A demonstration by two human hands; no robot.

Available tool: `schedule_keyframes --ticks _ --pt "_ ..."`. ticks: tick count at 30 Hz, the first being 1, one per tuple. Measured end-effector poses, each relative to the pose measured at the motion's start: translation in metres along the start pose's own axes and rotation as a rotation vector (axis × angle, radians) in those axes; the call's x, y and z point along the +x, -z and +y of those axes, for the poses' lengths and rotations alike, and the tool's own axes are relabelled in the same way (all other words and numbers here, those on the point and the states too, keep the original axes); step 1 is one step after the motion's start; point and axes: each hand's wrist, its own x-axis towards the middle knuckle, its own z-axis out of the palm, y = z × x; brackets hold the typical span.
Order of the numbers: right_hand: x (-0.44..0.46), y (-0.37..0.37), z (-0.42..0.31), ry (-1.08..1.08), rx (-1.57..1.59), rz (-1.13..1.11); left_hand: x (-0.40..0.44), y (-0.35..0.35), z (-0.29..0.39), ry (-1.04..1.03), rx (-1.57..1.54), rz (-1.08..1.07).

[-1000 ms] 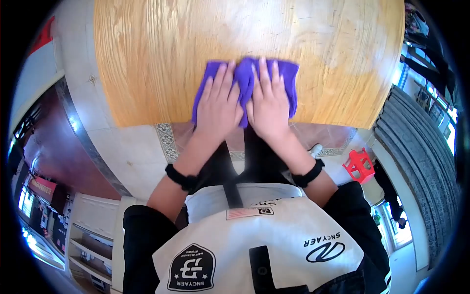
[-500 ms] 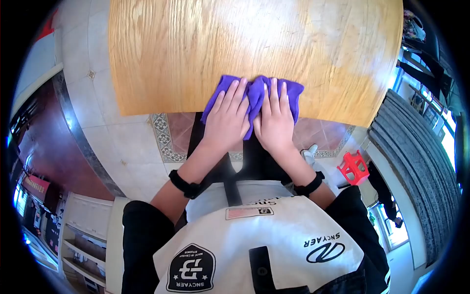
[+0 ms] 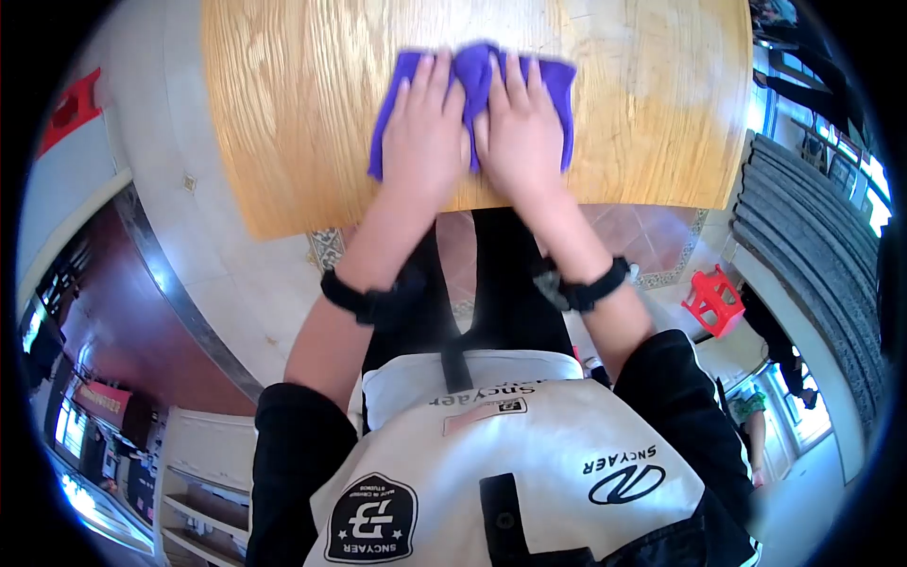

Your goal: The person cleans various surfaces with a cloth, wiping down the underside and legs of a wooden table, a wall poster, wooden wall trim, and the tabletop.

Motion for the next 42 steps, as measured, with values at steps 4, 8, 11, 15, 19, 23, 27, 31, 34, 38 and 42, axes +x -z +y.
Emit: schedule_keyframes --ticks 4,8,11,15,19,23,27,31,34,38,42 --pt "-0.069 0.02 -0.011 -0.087 0.086 -0.162 -0.059 0.008 0.028 0.024 -0.123 -0.198" --pt "-0.061 0.015 -0.009 -0.081 0.127 -0.077 -0.053 0.003 0.027 0.013 -0.089 -0.189" --pt "-0.028 0.004 0.0 -0.079 0.123 0.029 -0.023 -0.003 0.015 -0.022 0.044 -0.094" --pt "0.008 -0.009 0.008 -0.092 0.091 0.171 0.009 -0.01 0.004 -0.023 0.121 0.026" --pt "-0.014 0.001 0.004 -0.134 0.176 0.102 -0.004 -0.007 0.002 -0.041 0.1 0.017" --pt "-0.066 0.017 -0.011 -0.212 0.245 -0.042 -0.042 0.005 0.001 -0.041 0.111 -0.148" --pt "-0.071 0.016 -0.014 -0.205 0.27 -0.117 -0.045 0.013 0.011 0.001 0.141 -0.204" --pt "-0.022 0.003 -0.001 -0.158 0.266 -0.047 -0.011 0.001 0.008 -0.02 0.164 -0.159" --pt "0.006 -0.007 0.014 -0.136 0.277 0.048 0.024 -0.007 0.008 0.02 0.131 -0.099" --pt "-0.026 0.0 0.034 -0.08 0.314 0.039 0.005 -0.005 0.023 -0.016 0.121 -0.166" --pt "-0.098 0.026 0.064 -0.184 0.312 -0.134 -0.035 -0.031 0.074 -0.068 0.159 -0.373"
